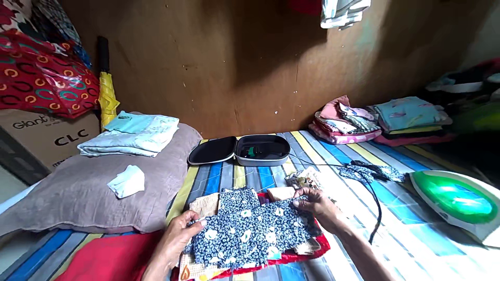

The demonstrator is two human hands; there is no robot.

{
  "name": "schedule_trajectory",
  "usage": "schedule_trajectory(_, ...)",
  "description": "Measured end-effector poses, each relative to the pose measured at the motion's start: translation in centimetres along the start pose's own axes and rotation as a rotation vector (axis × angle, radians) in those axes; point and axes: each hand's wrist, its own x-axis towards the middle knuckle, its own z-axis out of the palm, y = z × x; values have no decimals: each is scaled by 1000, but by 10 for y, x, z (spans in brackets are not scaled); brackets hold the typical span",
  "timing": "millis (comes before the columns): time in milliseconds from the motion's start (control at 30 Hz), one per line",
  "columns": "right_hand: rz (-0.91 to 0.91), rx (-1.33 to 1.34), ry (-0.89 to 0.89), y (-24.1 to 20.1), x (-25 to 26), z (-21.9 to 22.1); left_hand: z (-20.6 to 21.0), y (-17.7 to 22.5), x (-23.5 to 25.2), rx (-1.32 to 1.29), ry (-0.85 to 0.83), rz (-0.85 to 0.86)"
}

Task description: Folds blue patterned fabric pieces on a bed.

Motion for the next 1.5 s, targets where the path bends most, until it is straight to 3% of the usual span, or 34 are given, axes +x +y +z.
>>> schedule_trajectory(200, 5, 70, -3, -51, -8, 31, 5, 51, -13, -160, 34, 48)
schedule_trajectory(400, -39, -22, -154, -97, -19, 105, 44, 101, -24, 12, -35, 225)
schedule_trajectory(533, 25, 95, -157, -104, -25, 121, 53, 108, -26, 139, 12, 315)
schedule_trajectory(733, 145, 385, -262, -114, -41, 115, 48, 107, -33, 236, 51, 432)
schedule_trajectory(833, 146, 414, -316, -116, -46, 115, 48, 110, -33, 235, 23, 399)
schedule_trajectory(900, 85, 324, -309, -117, -48, 113, 48, 113, -33, 230, 40, 398)
schedule_trajectory(1000, -188, -167, -179, -109, -40, 98, 42, 119, -34, 102, 8, 423)
schedule_trajectory(1067, -218, -366, -288, -106, -30, 82, 36, 126, -36, -32, -87, 444)
schedule_trajectory(1133, -158, -339, -430, -105, -23, 71, 30, 129, -34, -110, -174, 485)
schedule_trajectory(1200, -128, -206, -460, -100, -17, 65, 26, 125, -25, -138, -193, 516)
schedule_trajectory(1300, -158, -70, -309, -99, -12, 57, 26, 115, -7, -132, -107, 508)
schedule_trajectory(1400, -316, -46, -130, -111, -13, 54, 28, 118, 0, -114, 1, 497)
schedule_trajectory(1500, -462, -64, -61, -119, -16, 53, 28, 126, -4, -174, 97, 534)
